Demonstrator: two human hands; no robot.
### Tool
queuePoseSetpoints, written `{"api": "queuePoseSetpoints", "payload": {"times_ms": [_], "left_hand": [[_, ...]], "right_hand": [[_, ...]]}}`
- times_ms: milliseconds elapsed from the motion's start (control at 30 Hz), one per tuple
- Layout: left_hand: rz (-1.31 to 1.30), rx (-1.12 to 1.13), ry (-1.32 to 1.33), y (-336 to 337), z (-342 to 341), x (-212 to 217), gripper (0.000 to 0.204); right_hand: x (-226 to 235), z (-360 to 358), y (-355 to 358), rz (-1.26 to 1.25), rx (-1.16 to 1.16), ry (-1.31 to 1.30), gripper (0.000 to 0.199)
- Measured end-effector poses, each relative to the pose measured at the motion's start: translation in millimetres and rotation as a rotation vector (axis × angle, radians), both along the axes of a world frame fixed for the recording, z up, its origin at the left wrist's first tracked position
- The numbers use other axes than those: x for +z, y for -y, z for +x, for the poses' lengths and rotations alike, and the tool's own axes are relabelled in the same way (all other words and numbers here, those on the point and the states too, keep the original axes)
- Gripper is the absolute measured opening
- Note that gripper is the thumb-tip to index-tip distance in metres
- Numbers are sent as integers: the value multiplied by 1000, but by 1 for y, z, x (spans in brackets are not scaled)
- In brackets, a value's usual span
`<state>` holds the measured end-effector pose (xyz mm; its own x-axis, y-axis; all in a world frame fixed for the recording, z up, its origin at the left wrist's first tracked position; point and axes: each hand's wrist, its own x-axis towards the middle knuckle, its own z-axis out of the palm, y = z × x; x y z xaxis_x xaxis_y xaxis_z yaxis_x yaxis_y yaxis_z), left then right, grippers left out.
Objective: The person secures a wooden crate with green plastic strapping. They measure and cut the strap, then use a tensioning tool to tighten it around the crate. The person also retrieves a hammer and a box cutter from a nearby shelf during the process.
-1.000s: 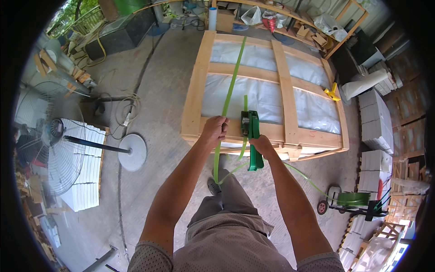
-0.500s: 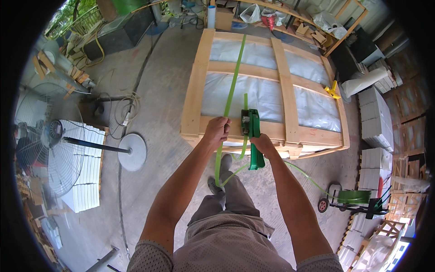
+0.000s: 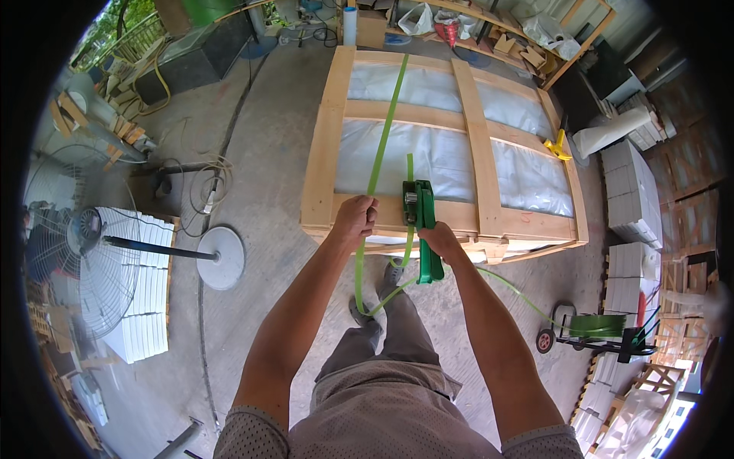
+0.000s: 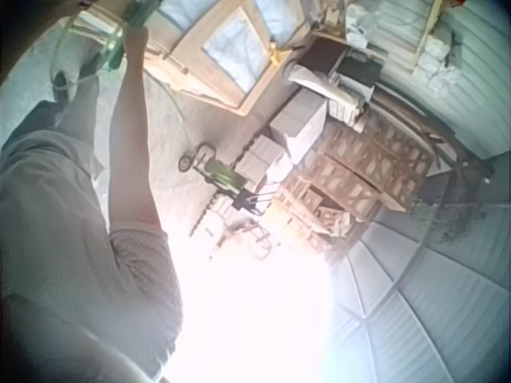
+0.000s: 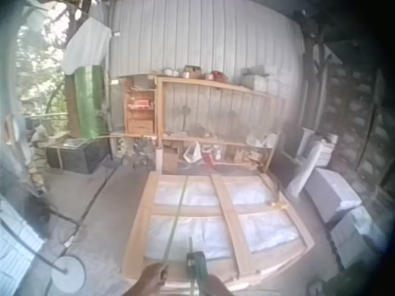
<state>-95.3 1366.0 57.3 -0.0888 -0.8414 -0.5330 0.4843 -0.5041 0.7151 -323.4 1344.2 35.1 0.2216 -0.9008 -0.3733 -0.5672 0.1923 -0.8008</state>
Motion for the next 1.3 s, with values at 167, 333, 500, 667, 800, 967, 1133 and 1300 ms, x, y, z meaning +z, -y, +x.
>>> {"api": "queuePoseSetpoints", "payload": {"times_ms": [167,333,500,667,800,967,1133,1300], "left_hand": [[-11,10,-22,0,-2,1,22],[-15,11,-29,1,-3,0,22],[-4,37,37,-9,-18,-6,22],[-18,103,158,-37,-67,-3,17],[30,148,62,-56,-101,-1,17],[-52,214,228,-57,-123,-29,23],[2,257,354,-52,-127,-37,26],[52,240,348,-46,-134,-23,25]], "right_hand": [[6,-1,-1,23,-3,-12,33],[-1,-2,-1,21,-21,24,34],[-4,-2,-1,47,-12,2,34],[-14,-4,4,-4,52,-115,35],[-39,-17,9,29,44,-184,36],[-53,-16,11,-21,21,-212,39],[-34,-7,7,22,10,-330,56],[-1,-8,10,111,35,-267,64]]}}
